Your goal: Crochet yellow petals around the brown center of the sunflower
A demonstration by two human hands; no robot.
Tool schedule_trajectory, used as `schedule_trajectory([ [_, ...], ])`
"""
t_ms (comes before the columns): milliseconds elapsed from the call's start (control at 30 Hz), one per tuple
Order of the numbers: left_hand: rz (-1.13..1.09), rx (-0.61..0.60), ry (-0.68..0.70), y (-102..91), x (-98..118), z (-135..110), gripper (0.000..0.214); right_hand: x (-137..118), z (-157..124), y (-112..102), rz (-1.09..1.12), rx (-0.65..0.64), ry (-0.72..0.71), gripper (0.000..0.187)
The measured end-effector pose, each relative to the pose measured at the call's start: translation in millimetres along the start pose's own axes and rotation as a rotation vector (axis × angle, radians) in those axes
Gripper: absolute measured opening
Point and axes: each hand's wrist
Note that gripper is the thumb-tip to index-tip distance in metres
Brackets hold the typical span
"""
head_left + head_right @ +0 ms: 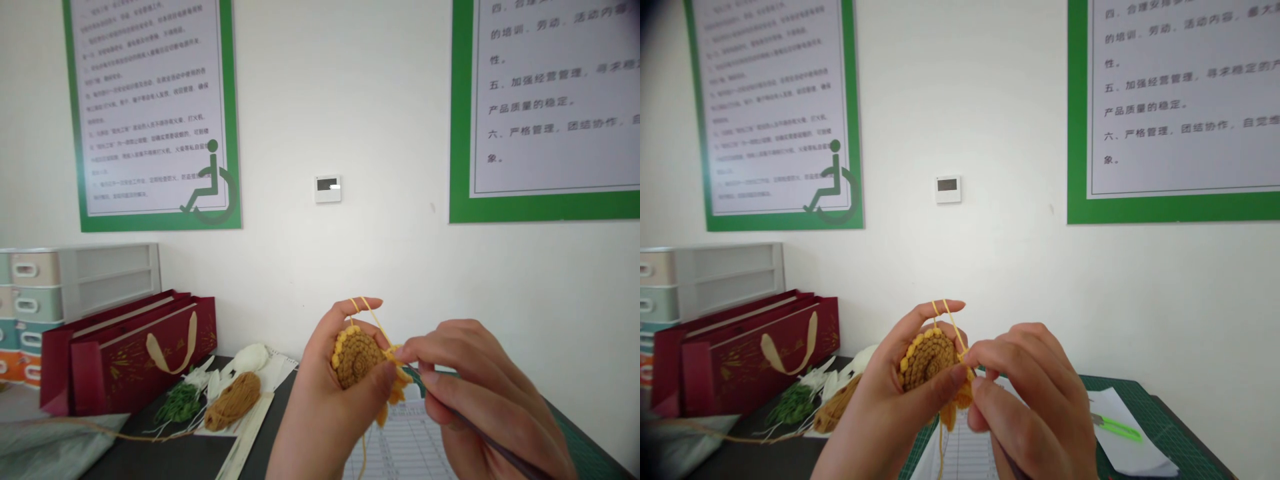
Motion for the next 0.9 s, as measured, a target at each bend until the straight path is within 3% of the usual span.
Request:
schedule_trajectory([
  [233,-0.103,-0.022,-0.021,-2.1,-1.1,2.4,0.052,1.5,-12.9,8.4,0.063,0.079,0.027,0.031],
  [667,-0.167,-0.049,-0.019,-1.6,-0.7,2.4,0.051,-3.0,-11.4,15.5,0.481,0.37,0.306,0.016],
  [767,-0.169,-0.038,-0.024,-1.1,-0.5,3.2,0.051,-1.9,-9.2,14.4,0.524,0.367,0.361,0.011],
  [900,-0.126,-0.02,-0.018,0.3,-0.6,3.1,0.051,1.0,-9.0,10.8,0.478,0.285,0.303,0.013],
])
Point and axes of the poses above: each hand's wrist, its own z-axis towards the middle knuckle, its own y-axis out of the palm, x = y × z, and after that the axes turned 11 degrees about -y, right-handed
